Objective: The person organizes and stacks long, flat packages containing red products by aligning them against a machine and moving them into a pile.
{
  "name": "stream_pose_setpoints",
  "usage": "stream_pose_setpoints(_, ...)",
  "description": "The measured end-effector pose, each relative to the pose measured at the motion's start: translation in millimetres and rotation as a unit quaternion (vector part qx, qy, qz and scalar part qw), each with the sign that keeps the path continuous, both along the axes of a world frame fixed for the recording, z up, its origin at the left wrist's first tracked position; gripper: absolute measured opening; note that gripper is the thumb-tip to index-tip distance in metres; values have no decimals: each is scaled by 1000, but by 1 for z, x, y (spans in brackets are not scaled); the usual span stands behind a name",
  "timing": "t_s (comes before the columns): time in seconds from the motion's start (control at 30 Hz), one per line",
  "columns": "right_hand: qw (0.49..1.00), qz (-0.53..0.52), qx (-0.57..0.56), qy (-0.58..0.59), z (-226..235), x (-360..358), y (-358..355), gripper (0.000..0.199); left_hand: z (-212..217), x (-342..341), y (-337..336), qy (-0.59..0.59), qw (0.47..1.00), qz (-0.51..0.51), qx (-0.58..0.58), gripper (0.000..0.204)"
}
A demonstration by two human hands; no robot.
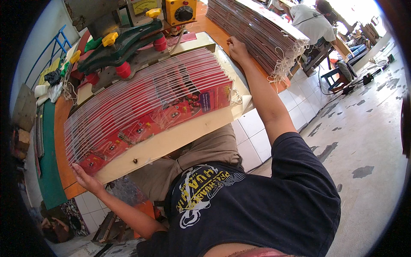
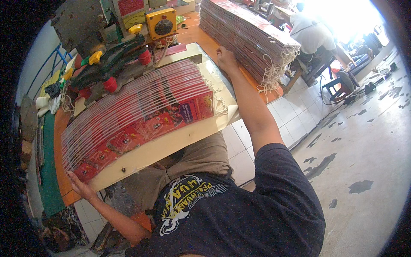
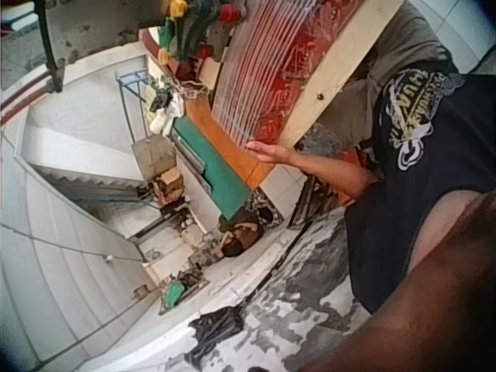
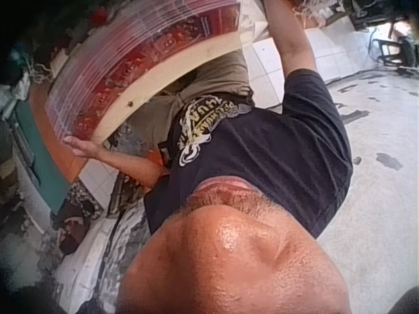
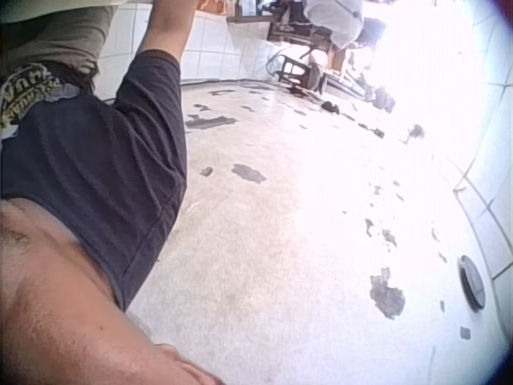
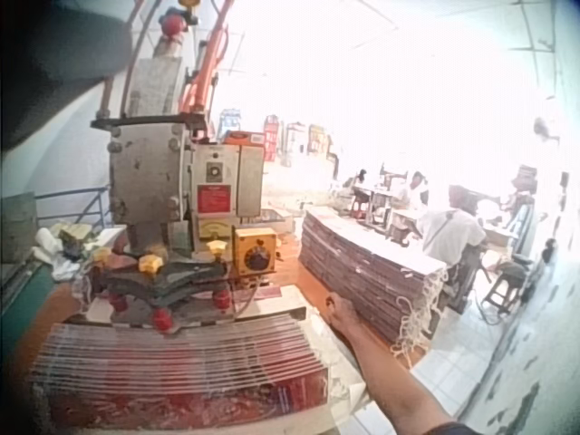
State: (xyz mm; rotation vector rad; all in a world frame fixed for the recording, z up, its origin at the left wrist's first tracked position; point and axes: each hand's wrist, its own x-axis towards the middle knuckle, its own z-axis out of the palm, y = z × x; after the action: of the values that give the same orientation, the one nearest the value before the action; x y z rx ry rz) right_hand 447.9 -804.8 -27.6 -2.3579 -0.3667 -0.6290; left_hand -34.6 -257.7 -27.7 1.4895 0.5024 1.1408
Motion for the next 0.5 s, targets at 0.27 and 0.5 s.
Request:
stream_pose_setpoints(0.27,999,-7,-1,36,5,-6,1,24,1,-1,0,-2,1000,-10,1,63)
stream_pose_setpoints(0.5,999,11,-2,30,6,-3,-1,23,-2,1,2,-9,1000,5,4,61)
